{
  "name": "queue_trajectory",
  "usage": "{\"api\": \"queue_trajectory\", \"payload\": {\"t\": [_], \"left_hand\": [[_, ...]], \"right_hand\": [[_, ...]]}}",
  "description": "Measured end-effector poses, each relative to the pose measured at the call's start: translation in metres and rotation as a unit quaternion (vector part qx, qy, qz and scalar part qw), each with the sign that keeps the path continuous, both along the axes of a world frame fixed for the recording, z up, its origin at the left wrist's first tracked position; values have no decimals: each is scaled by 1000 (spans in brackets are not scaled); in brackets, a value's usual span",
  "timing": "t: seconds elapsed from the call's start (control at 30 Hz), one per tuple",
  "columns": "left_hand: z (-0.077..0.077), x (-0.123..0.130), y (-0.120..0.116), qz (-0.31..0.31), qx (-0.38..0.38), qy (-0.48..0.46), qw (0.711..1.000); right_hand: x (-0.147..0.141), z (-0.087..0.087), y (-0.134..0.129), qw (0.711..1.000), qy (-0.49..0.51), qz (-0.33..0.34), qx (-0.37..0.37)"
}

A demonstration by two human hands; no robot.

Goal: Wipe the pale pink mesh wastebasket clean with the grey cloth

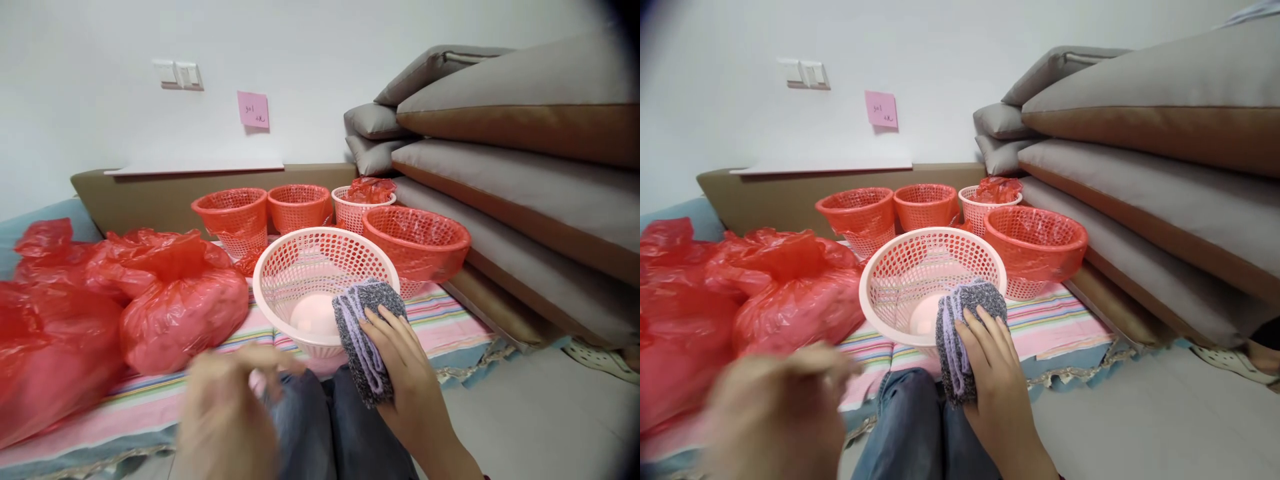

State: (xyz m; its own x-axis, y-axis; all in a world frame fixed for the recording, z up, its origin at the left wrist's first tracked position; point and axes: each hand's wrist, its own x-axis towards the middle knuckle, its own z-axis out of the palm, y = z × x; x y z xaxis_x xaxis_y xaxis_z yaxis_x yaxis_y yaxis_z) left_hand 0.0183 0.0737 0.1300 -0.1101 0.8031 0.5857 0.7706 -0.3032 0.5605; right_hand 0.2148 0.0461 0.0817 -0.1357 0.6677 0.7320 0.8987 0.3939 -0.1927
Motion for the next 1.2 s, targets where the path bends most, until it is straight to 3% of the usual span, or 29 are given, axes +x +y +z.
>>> {"api": "queue_trajectory", "payload": {"t": [0.1,0.2,0.3,0.4,0.53,0.67,0.8,0.93,1.07,1.2], "left_hand": [[-13,22,30,-112,92,-37,989],[-30,34,41,-162,153,48,974],[-41,27,34,-212,162,136,954],[-44,8,21,-269,153,139,941],[-53,-14,5,-318,152,122,928],[-78,-17,-9,-308,179,83,931],[-96,-7,-18,-257,221,69,938],[-91,1,-22,-245,182,94,948],[-79,5,-20,-246,153,137,947],[-72,4,-15,-276,139,166,937]], "right_hand": [[2,-3,0,1000,-7,2,1],[5,-4,-3,1000,-18,5,-2],[5,-5,-10,1000,-17,2,-6],[6,-9,-21,1000,-16,14,-4],[19,-28,-34,998,-14,44,51],[41,-46,-44,997,-22,33,66],[52,-49,-48,998,3,-4,63],[52,-56,-47,998,0,-36,58],[37,-68,-48,994,-79,-1,80],[14,-65,-54,995,-56,-12,83]]}}
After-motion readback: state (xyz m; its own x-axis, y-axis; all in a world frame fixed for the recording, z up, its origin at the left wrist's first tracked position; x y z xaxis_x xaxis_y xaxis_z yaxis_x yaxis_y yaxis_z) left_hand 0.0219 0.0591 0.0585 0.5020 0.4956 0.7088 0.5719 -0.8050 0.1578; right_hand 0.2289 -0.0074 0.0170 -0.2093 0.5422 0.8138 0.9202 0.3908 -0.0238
